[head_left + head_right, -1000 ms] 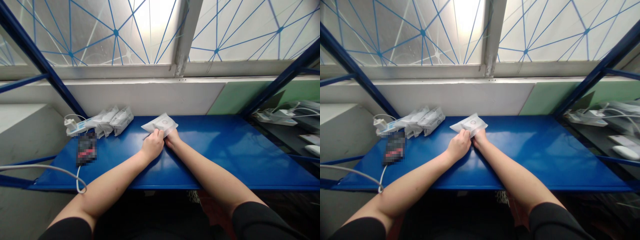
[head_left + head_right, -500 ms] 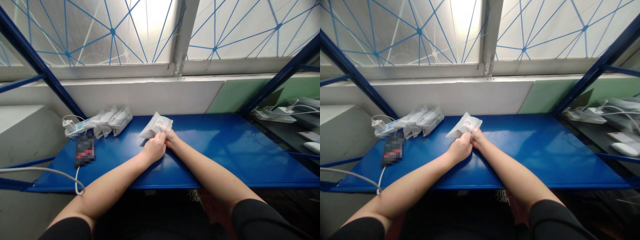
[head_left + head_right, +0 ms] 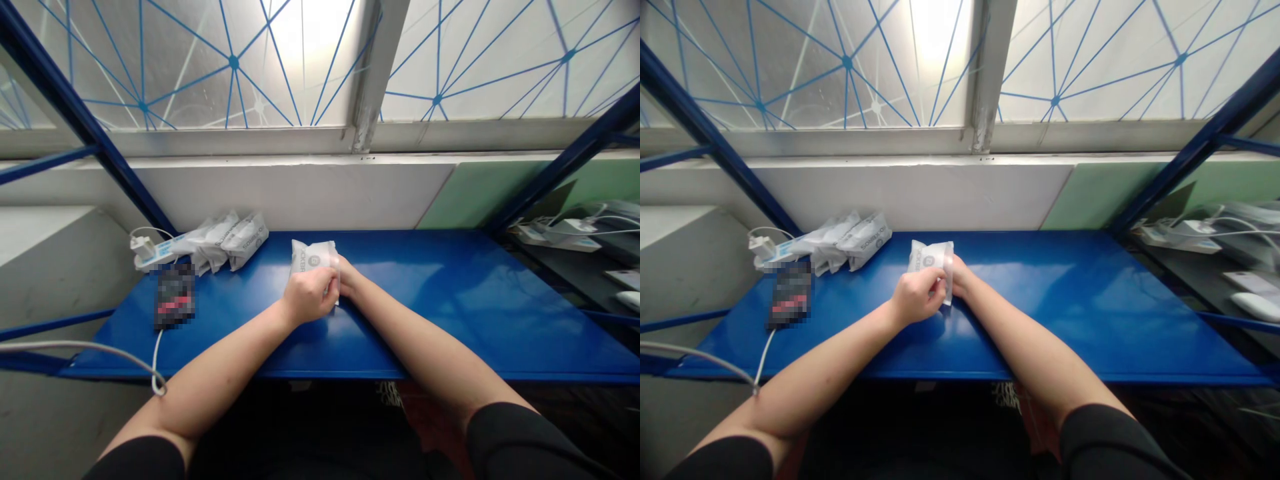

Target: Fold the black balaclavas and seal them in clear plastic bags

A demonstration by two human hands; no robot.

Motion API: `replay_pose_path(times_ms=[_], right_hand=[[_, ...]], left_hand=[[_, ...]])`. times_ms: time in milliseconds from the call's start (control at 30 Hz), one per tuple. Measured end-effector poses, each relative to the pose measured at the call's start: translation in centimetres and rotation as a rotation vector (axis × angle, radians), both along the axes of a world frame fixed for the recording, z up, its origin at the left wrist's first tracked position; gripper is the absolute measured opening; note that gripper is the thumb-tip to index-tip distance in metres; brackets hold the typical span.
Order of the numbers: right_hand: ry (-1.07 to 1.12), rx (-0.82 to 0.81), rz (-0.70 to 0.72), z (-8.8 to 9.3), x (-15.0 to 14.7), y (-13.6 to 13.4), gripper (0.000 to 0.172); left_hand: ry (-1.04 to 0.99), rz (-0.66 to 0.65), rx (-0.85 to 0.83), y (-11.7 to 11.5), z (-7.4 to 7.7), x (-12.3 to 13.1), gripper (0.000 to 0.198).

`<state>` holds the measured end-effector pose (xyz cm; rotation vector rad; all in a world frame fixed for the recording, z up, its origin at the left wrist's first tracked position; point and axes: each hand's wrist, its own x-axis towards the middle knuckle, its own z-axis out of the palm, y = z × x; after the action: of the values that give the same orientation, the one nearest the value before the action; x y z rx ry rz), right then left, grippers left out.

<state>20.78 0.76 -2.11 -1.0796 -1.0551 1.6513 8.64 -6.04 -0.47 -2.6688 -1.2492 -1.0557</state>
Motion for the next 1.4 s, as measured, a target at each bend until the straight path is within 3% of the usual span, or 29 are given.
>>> replay_pose_path(times_ms=[67, 133, 233, 333, 433, 533, 633, 800, 900, 1067, 1167, 1400], right_hand=[[0.159, -0.028, 0.164, 0.4, -0.1, -0.3, 0.014], [0.273, -0.032, 0.262, 0.6, -0.1, -0.6, 0.017], [0.307, -0.095, 0.307, 0.8, -0.1, -0.9, 0.024], [0.248, -0.087, 0.266, 0.7, 0.2, -0.7, 0.025], [0.046, 0.022, 0.122, 0.4, 1.1, 0.1, 0.02], [-0.227, 0.136, -0.128, 0.1, 2.4, 1.3, 0.007], [-0.508, 0.296, -0.29, -0.5, 3.3, 2.2, 0.01], [-1.008, 0.436, -0.235, -1.5, 3.5, 2.9, 0.012], [-1.092, 0.466, -0.189, -1.8, 3.6, 3.1, 0.024], [-1.283, 0.576, -0.068, -1.7, 3.6, 2.8, 0.026], [-1.382, 0.578, -0.072, -1.6, 3.5, 2.7, 0.03], [-1.394, 0.546, -0.057, -1.7, 3.8, 3.1, 0.025]], left_hand=[[-0.046, 0.115, 0.047, 0.4, 0.8, -0.8, 0.023], [-0.057, 0.22, 0.04, 0.9, 1.3, -1.3, 0.033], [0.012, 0.299, -0.081, 1.7, 1.0, -1.4, 0.051], [0.125, 0.296, -0.254, 2.4, 0.0, -1.1, 0.058], [0.218, 0.273, -0.352, 3.0, -0.9, -1.0, 0.063], [0.297, 0.252, -0.387, 3.5, -1.1, -0.9, 0.067], [0.366, 0.259, -0.381, 3.6, -1.0, -0.4, 0.07], [0.464, 0.273, -0.354, 3.7, -1.1, 0.8, 0.072], [0.482, 0.265, -0.355, 3.9, -1.1, 1.3, 0.07], [0.554, 0.138, -0.471, 4.9, -0.2, 1.5, 0.064], [0.59, 0.084, -0.498, 5.5, 0.2, 1.3, 0.065], [0.522, 0.171, -0.426, 5.3, -1.1, 1.4, 0.064]])
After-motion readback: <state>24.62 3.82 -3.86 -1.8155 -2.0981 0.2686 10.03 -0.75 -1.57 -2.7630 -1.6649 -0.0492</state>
